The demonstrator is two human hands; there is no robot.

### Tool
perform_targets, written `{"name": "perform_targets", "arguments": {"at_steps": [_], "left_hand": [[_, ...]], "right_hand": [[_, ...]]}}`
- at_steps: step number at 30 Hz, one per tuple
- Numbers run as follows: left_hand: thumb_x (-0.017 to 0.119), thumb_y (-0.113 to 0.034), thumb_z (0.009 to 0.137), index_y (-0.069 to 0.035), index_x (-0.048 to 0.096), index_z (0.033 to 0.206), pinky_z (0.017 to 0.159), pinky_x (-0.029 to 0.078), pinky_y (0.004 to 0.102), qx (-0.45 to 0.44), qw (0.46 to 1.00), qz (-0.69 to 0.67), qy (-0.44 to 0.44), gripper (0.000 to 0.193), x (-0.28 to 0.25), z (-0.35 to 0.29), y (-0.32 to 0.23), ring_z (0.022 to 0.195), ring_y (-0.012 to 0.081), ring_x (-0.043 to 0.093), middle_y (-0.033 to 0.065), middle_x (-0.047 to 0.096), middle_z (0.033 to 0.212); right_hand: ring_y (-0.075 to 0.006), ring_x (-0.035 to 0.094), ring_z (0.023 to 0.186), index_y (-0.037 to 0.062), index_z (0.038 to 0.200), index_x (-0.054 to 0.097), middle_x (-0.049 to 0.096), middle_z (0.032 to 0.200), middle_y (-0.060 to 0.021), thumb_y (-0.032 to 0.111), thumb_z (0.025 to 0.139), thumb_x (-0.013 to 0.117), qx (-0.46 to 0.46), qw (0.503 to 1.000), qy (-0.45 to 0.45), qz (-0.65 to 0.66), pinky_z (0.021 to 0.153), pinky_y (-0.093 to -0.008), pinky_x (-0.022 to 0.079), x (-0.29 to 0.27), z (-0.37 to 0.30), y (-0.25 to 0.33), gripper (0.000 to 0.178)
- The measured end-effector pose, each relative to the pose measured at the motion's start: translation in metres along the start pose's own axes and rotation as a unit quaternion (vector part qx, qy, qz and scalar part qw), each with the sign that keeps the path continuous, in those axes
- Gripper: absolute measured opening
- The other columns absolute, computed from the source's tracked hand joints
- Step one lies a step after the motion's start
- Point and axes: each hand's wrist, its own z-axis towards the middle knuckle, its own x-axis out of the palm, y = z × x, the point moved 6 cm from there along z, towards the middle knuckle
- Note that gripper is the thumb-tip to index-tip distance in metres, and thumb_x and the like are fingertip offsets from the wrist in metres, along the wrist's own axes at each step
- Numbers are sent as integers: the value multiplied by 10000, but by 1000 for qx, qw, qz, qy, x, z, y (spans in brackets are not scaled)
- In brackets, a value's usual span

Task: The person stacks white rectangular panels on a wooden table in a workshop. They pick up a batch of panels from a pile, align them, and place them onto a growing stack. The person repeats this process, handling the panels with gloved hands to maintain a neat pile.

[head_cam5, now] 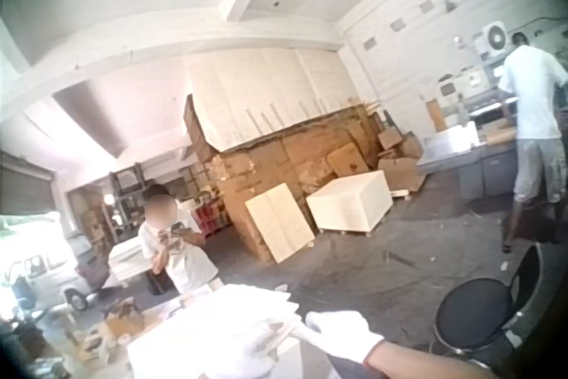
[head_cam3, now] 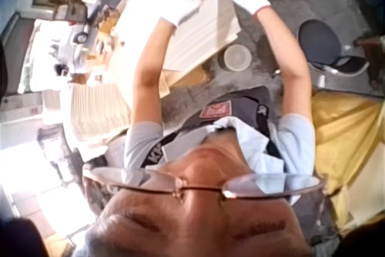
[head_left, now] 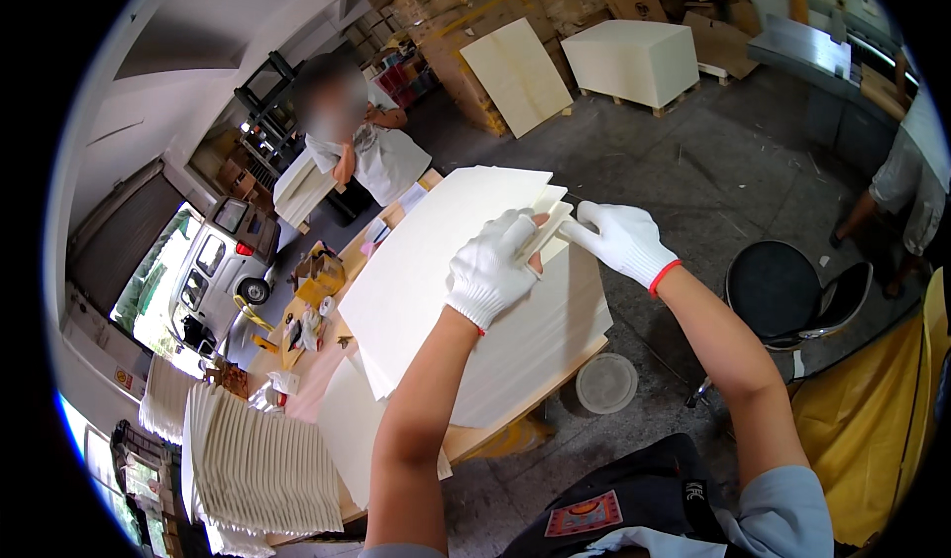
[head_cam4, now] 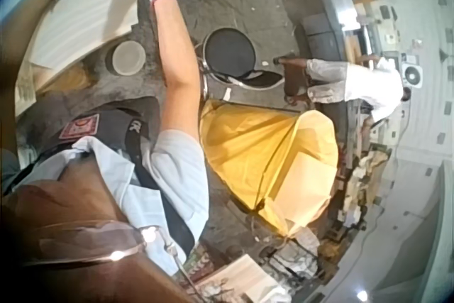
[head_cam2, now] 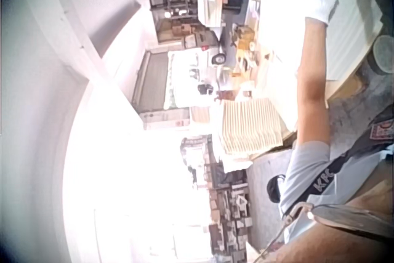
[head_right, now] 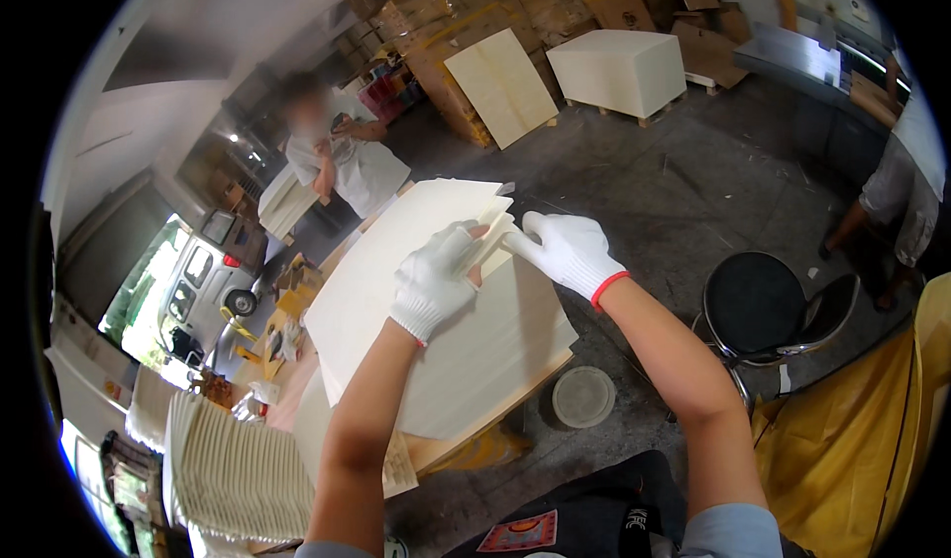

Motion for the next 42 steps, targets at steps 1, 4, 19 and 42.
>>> {"name": "perform_targets", "arguments": {"at_steps": [1, 4, 19, 42], "left_hand": [[692, -146, 841, -222, 706, 1276, 915, 568, 459, 2, 1000, 3, 10, 442, 3, 2, 1, 1084, 339, 682, 79, 698, 1205], [682, -160, 860, -205, 708, 1273, 931, 559, 462, -16, 999, 23, 42, 416, 11, 13, 9, 1075, 357, 688, 103, 699, 1222], [703, -161, 943, -71, 697, 1333, 910, 552, 338, -180, 960, -192, 93, 400, 13, 6, 16, 1095, 217, 715, 134, 749, 1238], [761, -267, 938, -205, 738, 1266, 751, 542, 386, -173, 970, -140, 97, 335, 17, 3, 20, 753, 258, 699, 109, 716, 879]], "right_hand": [[-351, 688, 806, 103, 898, 663, 699, 823, -121, 597, 999, 540, -52, 997, -45, -25, 730, -461, 512, -2, 1, 1, 519], [-321, 691, 776, 119, 891, 675, 704, 816, -104, 541, 997, 577, -145, 976, -115, -117, 705, -460, 531, -10, 1, 10, 446], [-414, 643, 977, 92, 1096, 672, 695, 1002, -190, 559, 1081, 411, 17, 967, -80, 243, 849, -468, 484, 17, 17, 4, 535], [-437, 652, 1038, 102, 1178, 661, 714, 1091, -211, 545, 1102, 371, -2, 972, -101, 213, 878, -490, 499, 18, 15, 5, 535]]}}
